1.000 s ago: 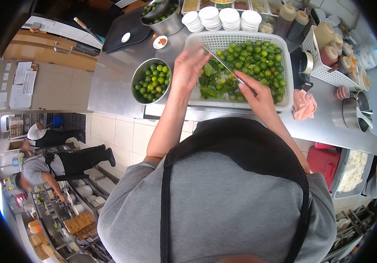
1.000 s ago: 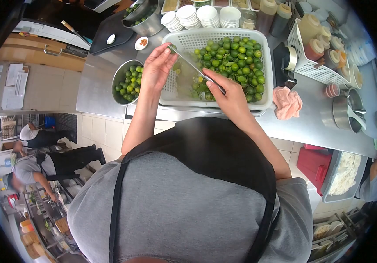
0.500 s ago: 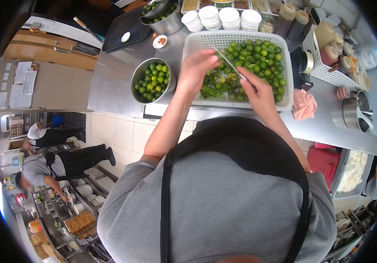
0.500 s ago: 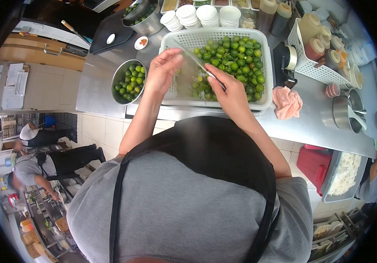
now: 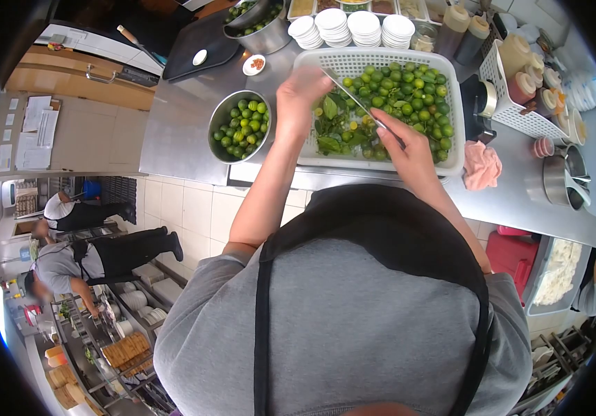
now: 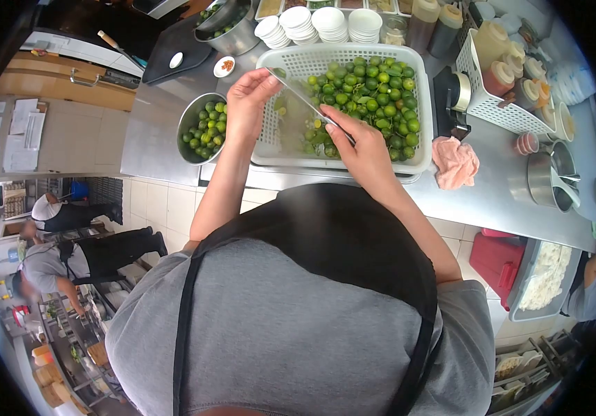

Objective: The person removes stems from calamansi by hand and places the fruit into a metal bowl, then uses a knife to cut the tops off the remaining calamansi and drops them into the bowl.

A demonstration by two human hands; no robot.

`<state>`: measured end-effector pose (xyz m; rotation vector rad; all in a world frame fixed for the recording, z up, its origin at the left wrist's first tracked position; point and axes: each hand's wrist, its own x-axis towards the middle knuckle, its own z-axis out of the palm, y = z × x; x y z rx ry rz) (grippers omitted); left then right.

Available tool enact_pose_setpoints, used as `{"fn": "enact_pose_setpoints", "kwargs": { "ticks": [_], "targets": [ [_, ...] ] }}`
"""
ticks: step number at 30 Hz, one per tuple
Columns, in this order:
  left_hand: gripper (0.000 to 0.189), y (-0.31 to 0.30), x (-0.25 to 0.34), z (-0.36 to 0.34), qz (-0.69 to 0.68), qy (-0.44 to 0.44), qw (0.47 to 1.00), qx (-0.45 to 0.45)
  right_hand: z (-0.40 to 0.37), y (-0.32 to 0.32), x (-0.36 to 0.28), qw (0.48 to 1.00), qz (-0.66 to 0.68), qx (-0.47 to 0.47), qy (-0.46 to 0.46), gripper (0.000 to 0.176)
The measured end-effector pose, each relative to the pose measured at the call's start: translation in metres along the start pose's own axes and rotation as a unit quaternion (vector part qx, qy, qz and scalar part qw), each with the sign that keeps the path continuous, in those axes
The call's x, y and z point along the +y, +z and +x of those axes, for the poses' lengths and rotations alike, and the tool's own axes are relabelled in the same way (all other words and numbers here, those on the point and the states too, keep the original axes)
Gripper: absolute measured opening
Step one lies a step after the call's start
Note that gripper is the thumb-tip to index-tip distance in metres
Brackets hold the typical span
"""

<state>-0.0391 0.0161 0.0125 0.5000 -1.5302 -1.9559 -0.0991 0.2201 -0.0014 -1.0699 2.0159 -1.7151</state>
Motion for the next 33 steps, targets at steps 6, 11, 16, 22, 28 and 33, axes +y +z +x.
{"fn": "enact_pose_setpoints", "kwargs": {
  "ticks": [6, 11, 16, 22, 28, 33],
  "targets": [
    [0.017, 0.007, 0.002, -0.011, -0.054, -0.054, 0.995, -0.071, 0.006, -0.001, -0.001, 1.0, -0.021, -0.015, 0.006, 0.03],
    [0.018, -0.036, 0.003, 0.004, -0.195, -0.111, 0.973, -0.058, 0.004, 0.005, 0.008, 0.999, -0.014, -0.01, -0.028, 0.029],
    [0.028, -0.108, 0.039, 0.01, 0.117, -0.008, 0.988, 0.098, 0.0, -0.001, 0.022, 0.999, -0.043, 0.022, -0.001, 0.029],
    [0.019, -0.104, 0.032, 0.022, 0.697, 0.144, 0.697, 0.091, 0.006, -0.014, 0.015, 0.995, -0.052, 0.021, 0.084, 0.03],
    [0.016, -0.024, -0.061, 0.067, 0.753, 0.059, 0.647, -0.103, 0.0, -0.014, 0.01, 0.998, -0.049, 0.011, 0.044, 0.03],
    [0.021, -0.024, -0.114, 0.094, 0.794, 0.026, 0.588, -0.154, -0.001, -0.021, 0.005, 0.996, -0.045, 0.031, 0.07, 0.03]
  ]
}}
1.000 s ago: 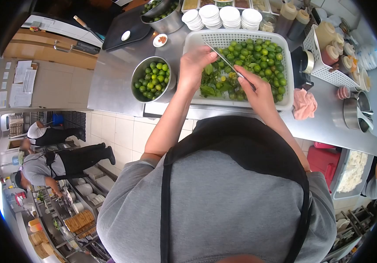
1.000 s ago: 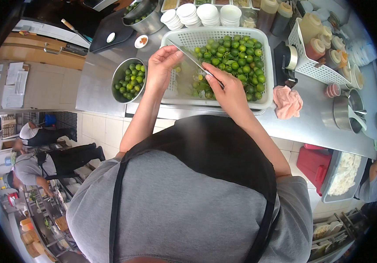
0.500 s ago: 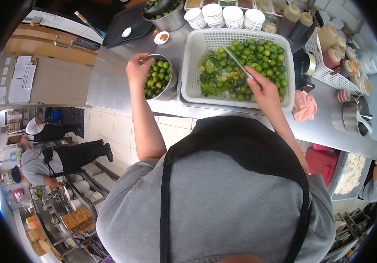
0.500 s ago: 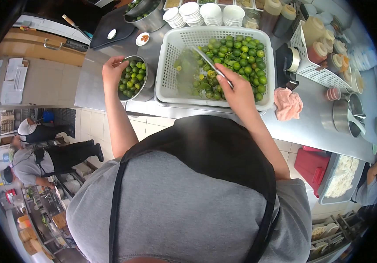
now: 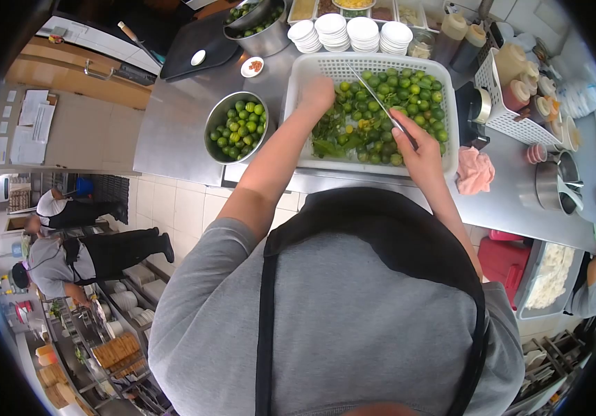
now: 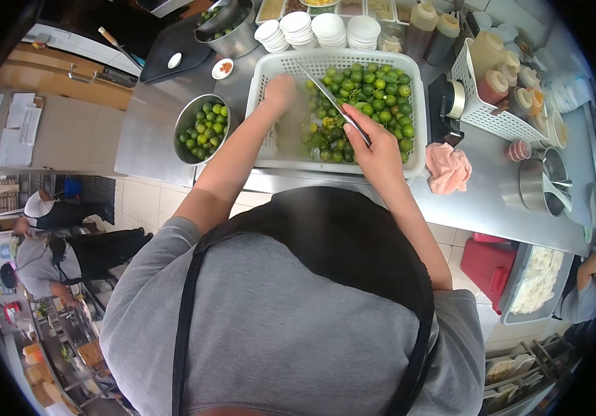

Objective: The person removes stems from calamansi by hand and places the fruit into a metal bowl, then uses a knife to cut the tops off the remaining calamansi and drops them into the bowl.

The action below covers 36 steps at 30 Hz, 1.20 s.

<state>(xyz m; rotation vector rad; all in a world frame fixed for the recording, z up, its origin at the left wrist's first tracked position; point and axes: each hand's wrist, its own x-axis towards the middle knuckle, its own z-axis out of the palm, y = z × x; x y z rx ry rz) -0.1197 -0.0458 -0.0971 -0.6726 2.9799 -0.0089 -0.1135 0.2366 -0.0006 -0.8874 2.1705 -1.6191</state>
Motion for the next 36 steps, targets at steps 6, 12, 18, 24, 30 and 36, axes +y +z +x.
{"fn": "enact_pose_setpoints", "kwargs": {
  "ticks": [6, 12, 18, 24, 30, 36],
  "targets": [
    [0.031, -0.054, 0.005, -0.033, -0.436, -0.034, 0.896, 0.074, 0.001, 0.001, -0.001, 1.0, 0.022, 0.005, -0.01, 0.03],
    [0.034, -0.074, -0.005, -0.074, -0.719, -0.016, 0.693, 0.034, 0.003, 0.011, -0.007, 0.997, 0.048, -0.008, -0.052, 0.03],
    [0.028, -0.096, 0.008, -0.102, -0.829, -0.049, 0.554, 0.059, 0.002, 0.019, -0.006, 0.996, 0.048, -0.043, -0.059, 0.031],
    [0.021, -0.096, 0.017, -0.105, -0.838, -0.035, 0.532, 0.12, 0.0, 0.02, -0.003, 0.995, 0.053, -0.034, -0.072, 0.03],
    [0.027, -0.105, 0.046, -0.127, -0.729, 0.005, 0.684, 0.017, 0.003, 0.015, -0.004, 0.999, 0.0, -0.004, -0.045, 0.03],
    [0.026, -0.091, 0.029, -0.102, -0.746, -0.022, 0.655, 0.119, 0.002, 0.011, -0.004, 0.998, 0.049, 0.018, -0.042, 0.03]
  ]
}}
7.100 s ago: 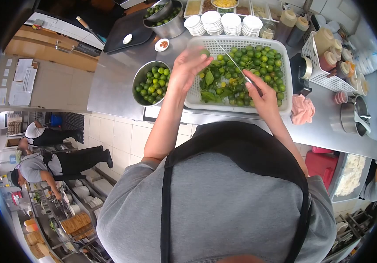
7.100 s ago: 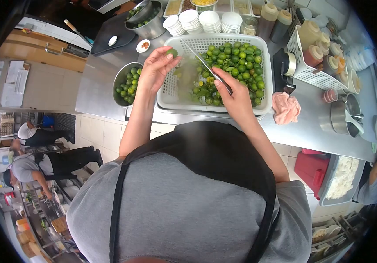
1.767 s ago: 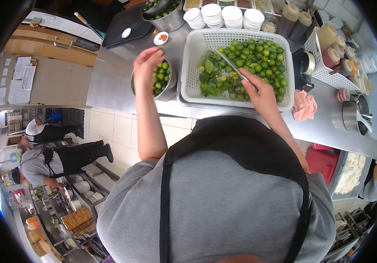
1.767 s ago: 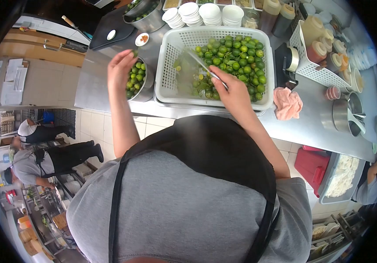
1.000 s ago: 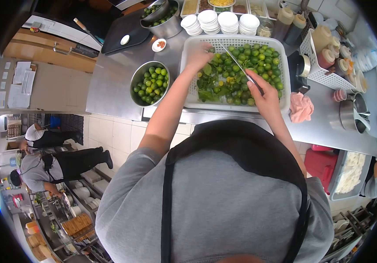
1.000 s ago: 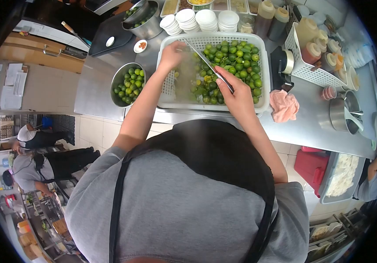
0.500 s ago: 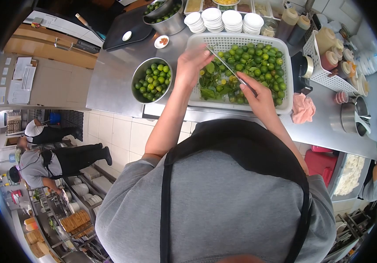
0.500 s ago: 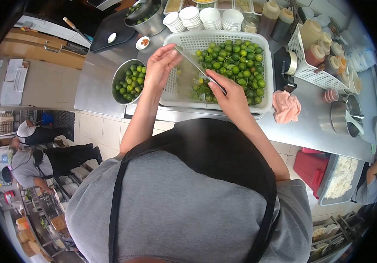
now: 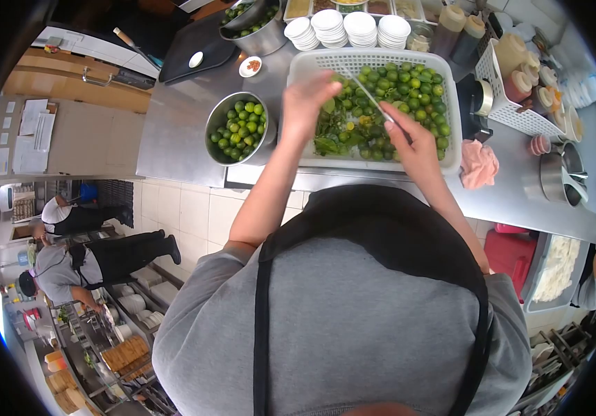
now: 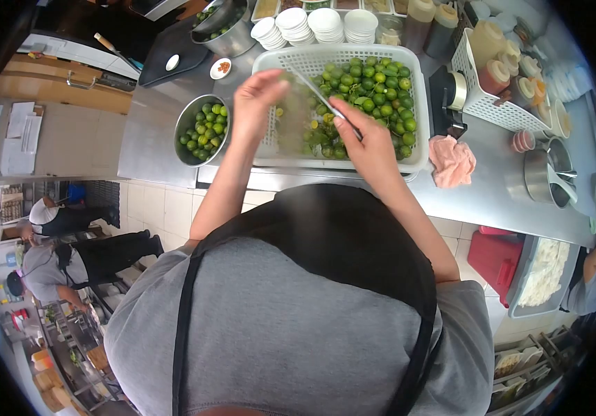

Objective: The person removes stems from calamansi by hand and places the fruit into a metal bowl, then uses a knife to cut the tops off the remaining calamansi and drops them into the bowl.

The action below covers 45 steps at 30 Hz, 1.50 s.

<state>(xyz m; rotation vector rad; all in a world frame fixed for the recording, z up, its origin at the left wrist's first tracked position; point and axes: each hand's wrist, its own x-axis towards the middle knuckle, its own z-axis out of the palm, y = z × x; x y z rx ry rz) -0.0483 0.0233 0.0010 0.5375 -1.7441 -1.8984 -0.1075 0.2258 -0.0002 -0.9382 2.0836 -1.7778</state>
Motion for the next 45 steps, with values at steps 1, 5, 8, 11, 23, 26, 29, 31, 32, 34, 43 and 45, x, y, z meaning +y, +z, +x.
{"fn": "enact_pose_setpoints", "kwargs": {
  "ticks": [1, 5, 8, 11, 23, 26, 29, 31, 32, 34, 43, 45],
  "targets": [
    [0.025, -0.006, 0.003, 0.004, 0.004, 0.049, 0.998, 0.034, -0.003, 0.002, 0.0, 1.0, 0.009, -0.02, 0.003, 0.03],
    [0.023, -0.012, 0.008, 0.01, 0.01, 0.075, 0.996, 0.045, -0.006, 0.004, -0.006, 0.996, 0.012, -0.077, 0.048, 0.029],
    [0.022, -0.013, 0.005, 0.009, 0.056, 0.063, 0.995, 0.047, -0.003, 0.006, -0.006, 0.998, 0.0, -0.056, 0.016, 0.029],
    [0.022, -0.003, 0.003, -0.001, 0.08, 0.056, 0.995, -0.003, 0.004, 0.01, 0.0, 0.999, -0.019, -0.024, -0.042, 0.029],
    [0.022, -0.093, 0.034, 0.006, -0.036, 0.021, 0.995, 0.089, 0.0, 0.009, 0.016, 0.999, -0.015, -0.039, -0.032, 0.03],
    [0.027, -0.133, 0.049, 0.009, 0.373, 0.023, 0.916, 0.146, 0.004, -0.007, 0.013, 0.996, -0.042, -0.046, 0.071, 0.03],
    [0.028, -0.124, 0.051, 0.011, 0.655, 0.14, 0.736, 0.098, 0.008, -0.011, 0.021, 0.996, -0.052, -0.018, 0.069, 0.031],
    [0.026, -0.092, 0.024, 0.035, 0.615, 0.047, 0.786, 0.049, 0.007, -0.009, 0.018, 0.997, -0.049, -0.013, 0.063, 0.03],
    [0.023, -0.071, 0.011, 0.043, 0.607, 0.074, 0.791, 0.014, 0.006, -0.007, 0.017, 0.999, -0.03, -0.007, 0.041, 0.031],
    [0.019, -0.034, -0.018, 0.059, 0.617, 0.119, 0.777, -0.048, 0.003, -0.006, 0.013, 1.0, -0.011, 0.001, 0.017, 0.031],
    [0.033, -0.004, -0.096, 0.091, 0.644, 0.086, 0.749, -0.131, -0.003, -0.011, 0.007, 0.998, -0.027, -0.024, 0.058, 0.03],
    [0.032, -0.011, -0.076, 0.084, 0.537, 0.035, 0.837, -0.102, -0.002, -0.01, 0.007, 0.998, -0.018, -0.018, 0.063, 0.03]
  ]
}}
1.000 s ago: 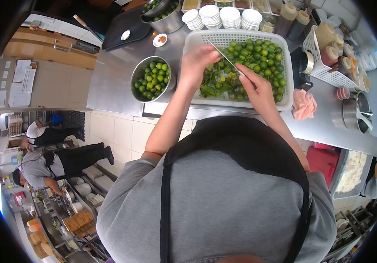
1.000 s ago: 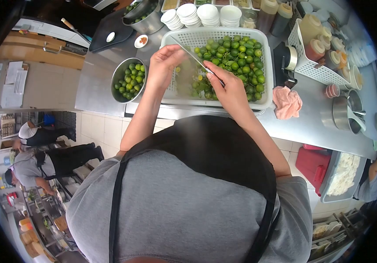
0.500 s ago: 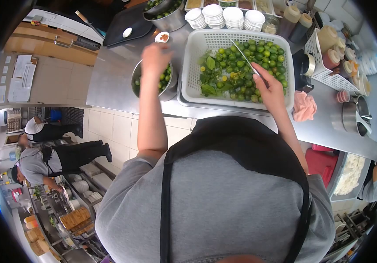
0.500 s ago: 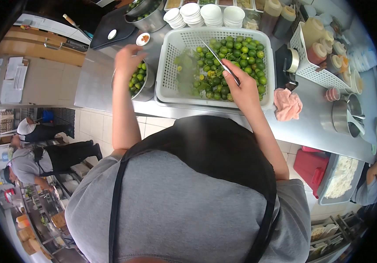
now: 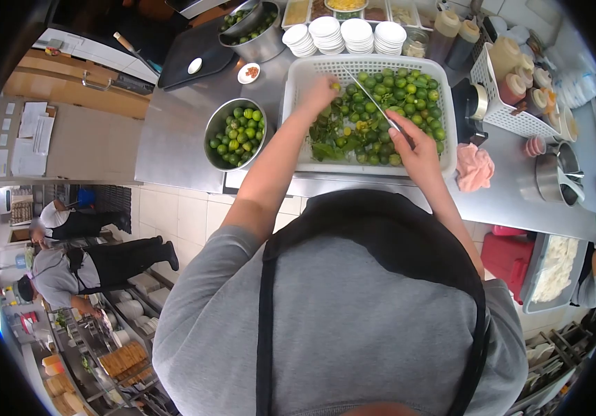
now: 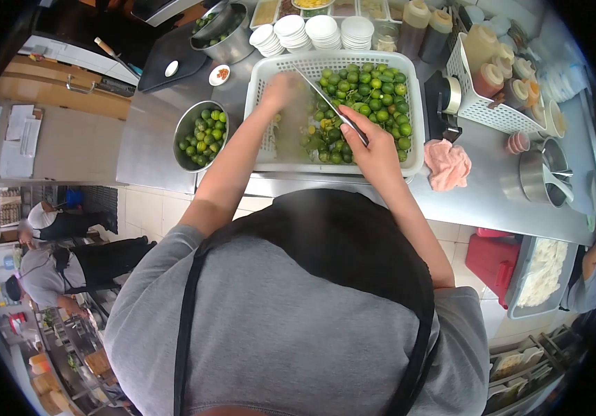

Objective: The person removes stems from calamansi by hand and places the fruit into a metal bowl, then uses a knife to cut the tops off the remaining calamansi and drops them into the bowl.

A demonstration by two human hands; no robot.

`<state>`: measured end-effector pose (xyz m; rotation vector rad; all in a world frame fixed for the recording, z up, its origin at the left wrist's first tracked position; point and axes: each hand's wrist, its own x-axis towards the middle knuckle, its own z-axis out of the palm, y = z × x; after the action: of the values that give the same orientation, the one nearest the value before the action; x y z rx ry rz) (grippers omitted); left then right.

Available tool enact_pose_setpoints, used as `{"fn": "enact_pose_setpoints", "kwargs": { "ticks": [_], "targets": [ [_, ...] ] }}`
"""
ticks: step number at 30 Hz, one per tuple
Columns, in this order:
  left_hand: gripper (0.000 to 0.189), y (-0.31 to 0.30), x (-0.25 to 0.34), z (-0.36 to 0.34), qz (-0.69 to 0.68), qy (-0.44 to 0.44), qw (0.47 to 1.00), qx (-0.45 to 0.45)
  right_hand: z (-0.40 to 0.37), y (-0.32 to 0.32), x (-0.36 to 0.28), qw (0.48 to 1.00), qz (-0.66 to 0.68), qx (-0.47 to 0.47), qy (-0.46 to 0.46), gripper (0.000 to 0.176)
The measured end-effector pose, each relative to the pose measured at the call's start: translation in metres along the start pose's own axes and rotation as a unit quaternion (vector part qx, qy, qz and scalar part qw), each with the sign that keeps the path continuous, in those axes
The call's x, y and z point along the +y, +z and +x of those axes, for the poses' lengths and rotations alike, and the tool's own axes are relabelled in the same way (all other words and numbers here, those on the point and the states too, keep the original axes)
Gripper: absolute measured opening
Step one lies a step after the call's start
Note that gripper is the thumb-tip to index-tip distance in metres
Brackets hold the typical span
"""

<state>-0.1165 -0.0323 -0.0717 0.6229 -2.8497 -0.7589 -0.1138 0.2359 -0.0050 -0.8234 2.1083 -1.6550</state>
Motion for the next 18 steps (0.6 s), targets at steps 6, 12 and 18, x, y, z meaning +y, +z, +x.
{"fn": "enact_pose_setpoints", "kwargs": {
  "ticks": [6, 12, 18],
  "targets": [
    [0.029, -0.059, 0.01, -0.048, -0.575, -0.049, 0.817, 0.006, 0.006, 0.003, 0.001, 1.0, 0.018, 0.007, 0.013, 0.03],
    [0.022, -0.075, 0.033, -0.082, -0.689, -0.03, 0.723, 0.04, 0.003, 0.018, -0.012, 0.998, 0.047, -0.039, -0.031, 0.032],
    [0.018, -0.078, 0.049, -0.09, -0.665, -0.027, 0.741, 0.09, 0.0, 0.019, -0.012, 0.994, 0.032, -0.058, -0.082, 0.031]
  ]
}}
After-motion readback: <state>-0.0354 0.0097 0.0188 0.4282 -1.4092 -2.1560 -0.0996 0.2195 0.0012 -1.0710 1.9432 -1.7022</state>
